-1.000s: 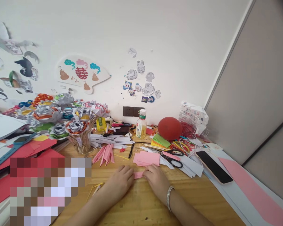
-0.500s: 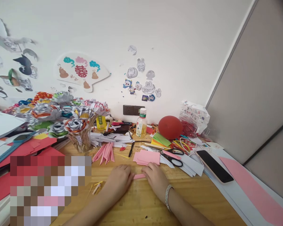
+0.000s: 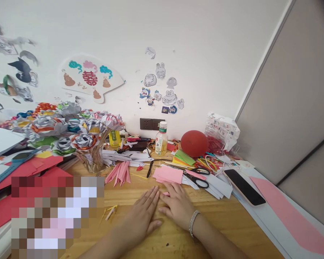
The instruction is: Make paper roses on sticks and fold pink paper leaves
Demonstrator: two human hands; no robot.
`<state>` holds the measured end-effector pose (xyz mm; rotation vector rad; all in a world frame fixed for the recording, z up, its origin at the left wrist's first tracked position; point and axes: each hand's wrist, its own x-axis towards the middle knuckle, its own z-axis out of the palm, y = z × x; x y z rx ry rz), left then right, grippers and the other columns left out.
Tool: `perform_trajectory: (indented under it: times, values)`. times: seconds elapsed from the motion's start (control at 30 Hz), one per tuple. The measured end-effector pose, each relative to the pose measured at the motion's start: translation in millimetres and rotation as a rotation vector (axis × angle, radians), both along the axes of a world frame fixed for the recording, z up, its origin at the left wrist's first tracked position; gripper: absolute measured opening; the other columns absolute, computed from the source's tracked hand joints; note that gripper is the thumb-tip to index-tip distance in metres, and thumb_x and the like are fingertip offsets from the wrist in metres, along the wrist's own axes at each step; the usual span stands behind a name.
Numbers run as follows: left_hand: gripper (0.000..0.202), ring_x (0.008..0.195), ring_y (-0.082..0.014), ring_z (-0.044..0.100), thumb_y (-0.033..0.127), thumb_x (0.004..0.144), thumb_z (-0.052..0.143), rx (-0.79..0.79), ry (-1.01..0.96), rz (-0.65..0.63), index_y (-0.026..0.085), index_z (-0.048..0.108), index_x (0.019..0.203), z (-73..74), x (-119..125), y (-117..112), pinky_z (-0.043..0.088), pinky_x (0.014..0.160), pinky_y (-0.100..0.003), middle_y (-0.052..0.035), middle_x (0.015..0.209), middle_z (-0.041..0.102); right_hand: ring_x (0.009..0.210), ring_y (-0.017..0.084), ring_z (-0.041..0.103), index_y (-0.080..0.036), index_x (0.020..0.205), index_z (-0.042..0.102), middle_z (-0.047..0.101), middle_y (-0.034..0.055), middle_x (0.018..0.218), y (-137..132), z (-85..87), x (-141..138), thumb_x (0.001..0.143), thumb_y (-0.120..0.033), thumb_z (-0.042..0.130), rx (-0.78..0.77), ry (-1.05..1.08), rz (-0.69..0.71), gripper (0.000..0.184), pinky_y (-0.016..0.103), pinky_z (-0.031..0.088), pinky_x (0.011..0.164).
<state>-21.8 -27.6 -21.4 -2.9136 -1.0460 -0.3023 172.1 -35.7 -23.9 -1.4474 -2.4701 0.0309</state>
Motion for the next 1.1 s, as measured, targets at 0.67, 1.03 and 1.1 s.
perform_trajectory:
  times: [0.67, 1.03, 1.1]
  values:
    - [0.057, 0.131, -0.0299, 0.037, 0.045, 0.084, 0.051, -0.158, 0.142, 0.28, 0.019, 0.045, 0.134, 17.3, -22, 2, 0.032, 0.105, -0.051, -0.0128, 0.142, 0.039, 0.119, 0.03, 0.042, -0.017, 0.119, 0.061, 0.049, 0.0094, 0.136, -9, 8.2, 11, 0.085, -0.036, 0.061, 0.057, -0.077, -0.059, 0.039, 0.047, 0.032, 0.1]
    - [0.018, 0.092, -0.023, 0.061, 0.015, 0.086, 0.048, 0.012, -0.082, 0.324, 0.018, 0.066, 0.084, 14.2, -12, 12, 0.048, 0.08, -0.035, -0.0082, 0.097, 0.067, 0.114, 0.026, 0.045, -0.026, 0.122, 0.058, 0.053, 0.0049, 0.132, -7, 3.2, 3, 0.086, -0.032, 0.06, 0.057, 0.009, 0.009, 0.037, 0.042, 0.035, 0.099]
    - [0.016, 0.084, -0.0213, 0.061, 0.016, 0.085, 0.05, -0.027, -0.097, 0.338, 0.018, 0.064, 0.078, 12.9, -7, 8, 0.047, 0.074, -0.032, -0.0065, 0.089, 0.066, 0.116, 0.026, 0.045, -0.026, 0.122, 0.058, 0.053, 0.0045, 0.132, -8, 3.1, 1, 0.085, -0.031, 0.06, 0.043, 0.045, -0.009, 0.037, 0.042, 0.035, 0.1]
